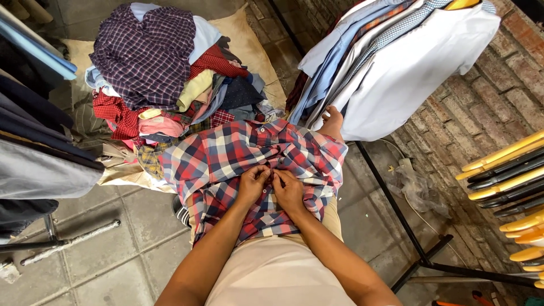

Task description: The person is buttoning a plaid shirt while sitting on the floor and then begins to sort through a pile of other shirts.

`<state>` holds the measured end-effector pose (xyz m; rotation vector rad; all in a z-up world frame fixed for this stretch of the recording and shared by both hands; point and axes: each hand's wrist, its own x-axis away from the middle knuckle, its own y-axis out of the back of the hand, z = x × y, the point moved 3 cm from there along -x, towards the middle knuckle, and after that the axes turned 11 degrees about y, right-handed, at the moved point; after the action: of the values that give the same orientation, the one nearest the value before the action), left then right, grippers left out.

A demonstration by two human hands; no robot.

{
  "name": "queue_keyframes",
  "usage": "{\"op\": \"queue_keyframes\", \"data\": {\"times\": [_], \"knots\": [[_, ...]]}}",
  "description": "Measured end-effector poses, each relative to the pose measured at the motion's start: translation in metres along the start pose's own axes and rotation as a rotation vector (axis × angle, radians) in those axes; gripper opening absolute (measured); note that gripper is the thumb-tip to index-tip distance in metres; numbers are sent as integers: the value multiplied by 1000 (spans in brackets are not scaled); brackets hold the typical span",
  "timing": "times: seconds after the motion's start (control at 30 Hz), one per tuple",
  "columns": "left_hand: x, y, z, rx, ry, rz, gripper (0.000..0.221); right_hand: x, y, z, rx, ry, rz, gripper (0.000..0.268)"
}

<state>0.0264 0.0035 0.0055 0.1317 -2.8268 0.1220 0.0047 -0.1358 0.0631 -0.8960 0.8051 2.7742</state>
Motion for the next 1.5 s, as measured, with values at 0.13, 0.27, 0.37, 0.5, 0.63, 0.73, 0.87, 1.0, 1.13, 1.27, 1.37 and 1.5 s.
{"op": "queue_keyframes", "data": {"times": [0.13, 0.27, 0.37, 0.5, 0.63, 0.73, 0.87, 1.0, 1.13, 1.27, 1.37, 1.5], "knots": [[10, -3, -15, 31, 24, -2, 7, -1, 1, -7, -69, -52, 15, 16], [13, 1, -17, 57, 59, -25, 13, 1, -2, -12, -111, -106, -25, 12], [21, 2, -28, 12, 50, -19, 16, 3, -5, -16, -94, -89, -60, 11], [22, -1, -29, -30, 44, -45, 23, 5, -6, -14, -4, -32, -111, 9], [16, 2, -20, -28, 21, -87, 9, 2, -8, -4, 75, 63, -95, 12], [11, 1, -7, -52, -21, -87, 10, 3, -9, -4, 105, 82, -74, 12], [8, 1, -5, -50, -31, -76, 12, 4, -12, -5, 98, 79, -73, 10], [-1, 0, 12, -28, -2, -23, 11, 6, -12, -5, -32, -38, -87, 6], [-4, 2, 17, 31, 46, -6, 11, 5, -10, -7, -95, -97, -62, 5], [-8, 0, 23, 128, 134, 85, 12, 1, -7, -8, -144, -132, -11, 11], [-12, 0, 31, 219, 148, 111, 22, 0, -4, -6, -174, -150, 50, 15], [-11, -1, 30, 246, 126, 117, 22, -3, 2, 4, -179, -150, 168, 24]]}}
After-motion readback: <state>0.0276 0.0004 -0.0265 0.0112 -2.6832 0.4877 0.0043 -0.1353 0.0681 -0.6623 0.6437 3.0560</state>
